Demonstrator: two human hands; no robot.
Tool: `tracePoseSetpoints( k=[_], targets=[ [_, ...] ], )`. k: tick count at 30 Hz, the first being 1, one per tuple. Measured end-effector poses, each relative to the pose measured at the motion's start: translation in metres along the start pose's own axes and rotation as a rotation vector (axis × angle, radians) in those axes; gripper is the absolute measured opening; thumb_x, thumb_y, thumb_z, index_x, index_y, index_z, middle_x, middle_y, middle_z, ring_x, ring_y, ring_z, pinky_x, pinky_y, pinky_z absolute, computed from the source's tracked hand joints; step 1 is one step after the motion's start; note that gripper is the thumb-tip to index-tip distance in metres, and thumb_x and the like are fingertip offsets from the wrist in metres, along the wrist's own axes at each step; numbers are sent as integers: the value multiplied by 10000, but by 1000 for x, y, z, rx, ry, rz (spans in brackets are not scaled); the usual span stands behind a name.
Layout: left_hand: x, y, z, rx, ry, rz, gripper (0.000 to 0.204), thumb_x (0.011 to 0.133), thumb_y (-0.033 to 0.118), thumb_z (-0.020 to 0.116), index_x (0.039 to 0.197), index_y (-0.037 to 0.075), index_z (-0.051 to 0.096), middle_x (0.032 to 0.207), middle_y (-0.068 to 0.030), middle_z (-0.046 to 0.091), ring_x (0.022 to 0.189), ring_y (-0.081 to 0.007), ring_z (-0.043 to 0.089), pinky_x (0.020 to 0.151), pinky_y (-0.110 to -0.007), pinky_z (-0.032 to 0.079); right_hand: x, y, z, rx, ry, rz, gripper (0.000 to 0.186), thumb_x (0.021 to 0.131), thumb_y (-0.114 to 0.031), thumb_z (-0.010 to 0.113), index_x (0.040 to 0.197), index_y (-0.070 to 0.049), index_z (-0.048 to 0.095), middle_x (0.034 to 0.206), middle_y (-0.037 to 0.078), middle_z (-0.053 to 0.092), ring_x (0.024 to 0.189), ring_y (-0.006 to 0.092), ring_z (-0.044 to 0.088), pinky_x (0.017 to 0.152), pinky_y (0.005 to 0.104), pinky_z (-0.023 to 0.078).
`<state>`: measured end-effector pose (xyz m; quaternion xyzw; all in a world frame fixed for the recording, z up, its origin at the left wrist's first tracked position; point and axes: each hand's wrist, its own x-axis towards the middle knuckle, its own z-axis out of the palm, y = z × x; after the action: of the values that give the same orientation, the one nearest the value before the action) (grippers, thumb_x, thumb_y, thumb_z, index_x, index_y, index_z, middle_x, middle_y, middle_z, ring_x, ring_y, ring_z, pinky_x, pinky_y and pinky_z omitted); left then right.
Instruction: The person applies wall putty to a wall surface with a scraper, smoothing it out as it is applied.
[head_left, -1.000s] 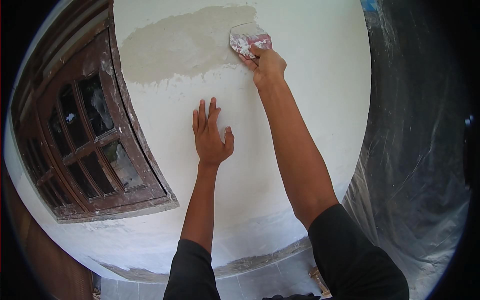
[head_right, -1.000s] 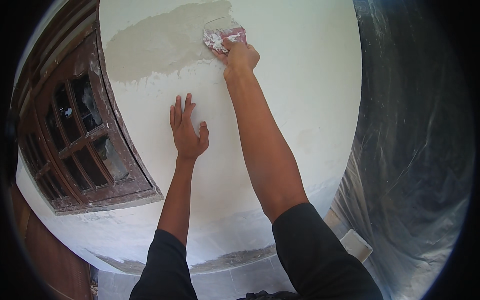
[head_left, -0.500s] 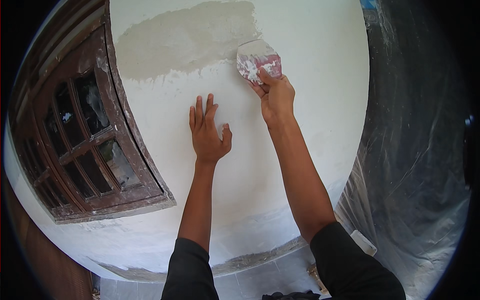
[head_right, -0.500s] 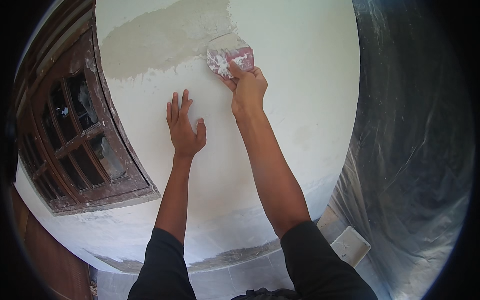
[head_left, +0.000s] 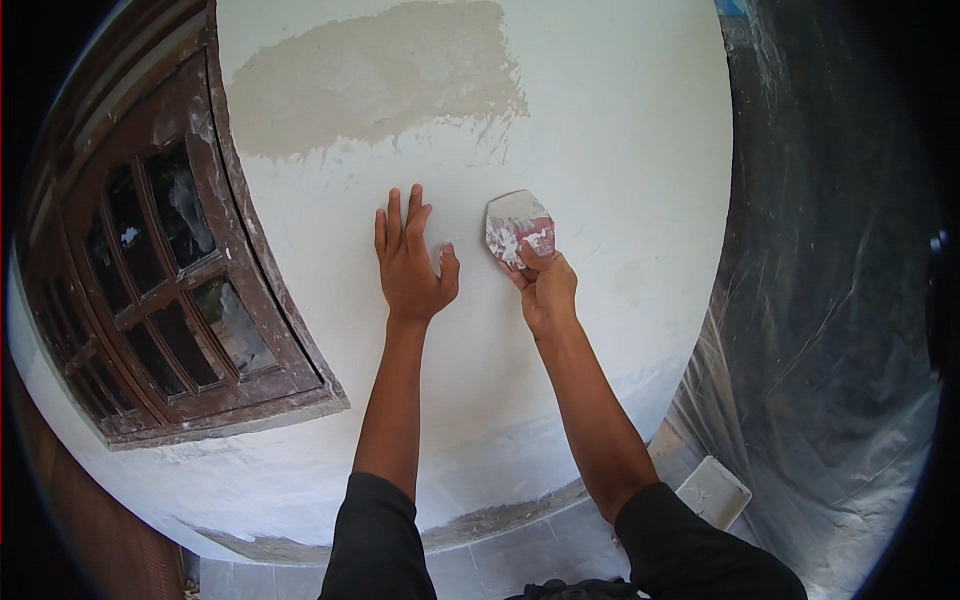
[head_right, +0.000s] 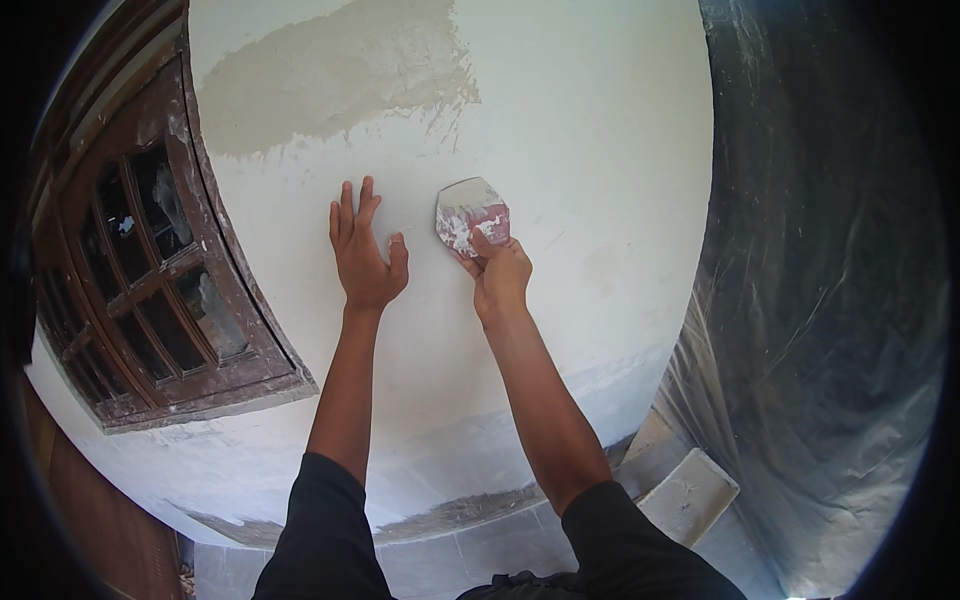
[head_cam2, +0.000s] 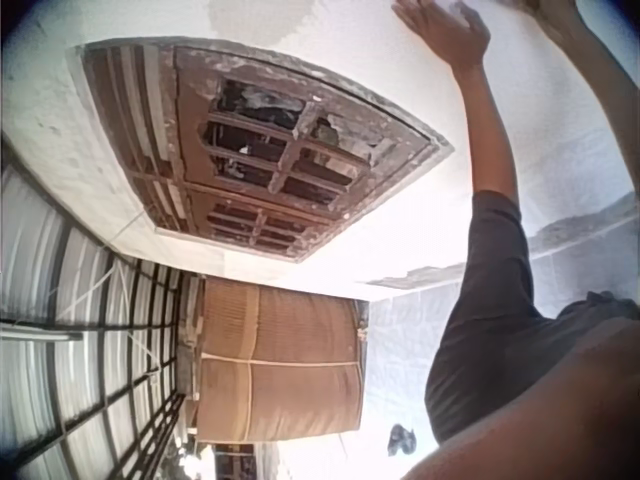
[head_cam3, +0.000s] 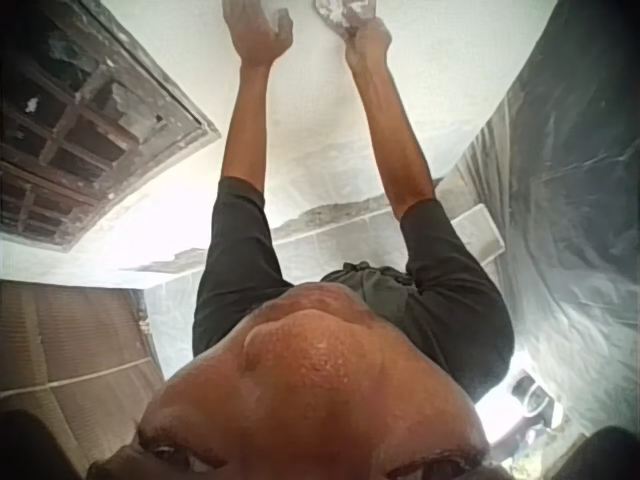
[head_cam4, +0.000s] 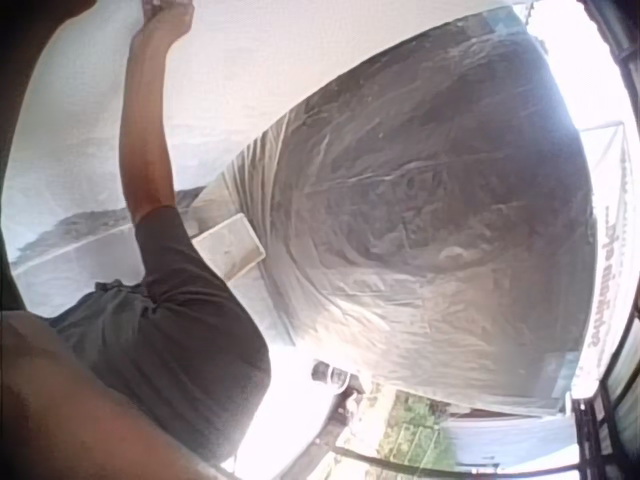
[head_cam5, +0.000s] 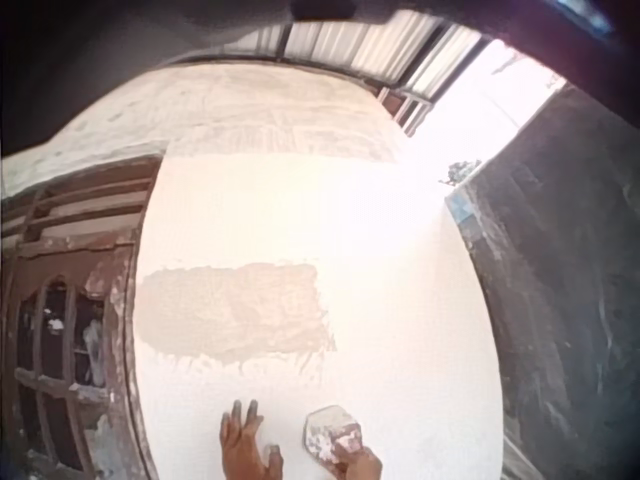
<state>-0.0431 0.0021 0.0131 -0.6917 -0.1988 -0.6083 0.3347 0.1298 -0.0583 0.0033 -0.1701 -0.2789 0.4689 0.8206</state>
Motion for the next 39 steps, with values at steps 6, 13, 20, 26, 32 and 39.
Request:
tracePoseSetpoints(
  k=[6, 13, 20, 26, 32, 39],
  targets=[
    [2, 2, 3, -13, -2, -3, 521, 867, 140, 582, 1360, -5, 497, 1585, -187, 470, 1523, -427, 328, 1252, -569, 199, 35, -71, 88, 57, -177, -178, 234, 1008, 14, 590, 1207, 121, 529, 1180, 179, 624, 1058, 263, 672, 994, 406, 607],
    [-2, 3, 2, -28, -11, -6, 515, 871, 140, 573, 1358, -7, 496, 1570, -193, 487, 1523, -425, 330, 1251, -569, 201, 71, -73, 100, -66, -51, -186, 249, 985, 43, 610, 1200, 136, 528, 1130, 179, 625, 992, 267, 681, 851, 384, 666],
    [-16, 24, 7, -102, -73, 11, 584, 866, 99, 575, 1418, -7, 421, 1623, -234, 389, 1540, -478, 241, 1249, -617, 130, -6, -2, -120, -167, 129, 30, 191, 953, 18, 673, 1072, 6, 524, 1105, 157, 672, 961, 233, 714, 886, 411, 632],
    [-107, 135, 42, -419, -303, -123, 627, 863, 75, 569, 1455, -13, 379, 1638, -250, 356, 1558, -489, 178, 1254, -611, 107, -70, -28, -260, -179, 282, 51, 256, 932, 23, 679, 1115, -83, 536, 1169, 116, 666, 1103, 256, 665, 947, 486, 570],
    [-190, 299, 86, -642, -500, -402, 680, 878, 102, 597, 1495, -30, 344, 1662, -244, 301, 1553, -506, 167, 1260, -598, 134, -120, -91, -354, -222, 382, 85, 329, 958, 0, 662, 1251, -111, 565, 1190, 53, 660, 1100, 208, 648, 940, 402, 530],
    [-256, 474, 117, -843, -640, -695, 629, 970, 141, 539, 1540, 4, 309, 1686, -229, 251, 1566, -483, 133, 1259, -591, 123, -197, -167, -478, -240, 497, 209, 435, 993, -9, 588, 1415, -107, 543, 1325, 57, 628, 1172, 237, 625, 1010, 444, 500]
  ],
)
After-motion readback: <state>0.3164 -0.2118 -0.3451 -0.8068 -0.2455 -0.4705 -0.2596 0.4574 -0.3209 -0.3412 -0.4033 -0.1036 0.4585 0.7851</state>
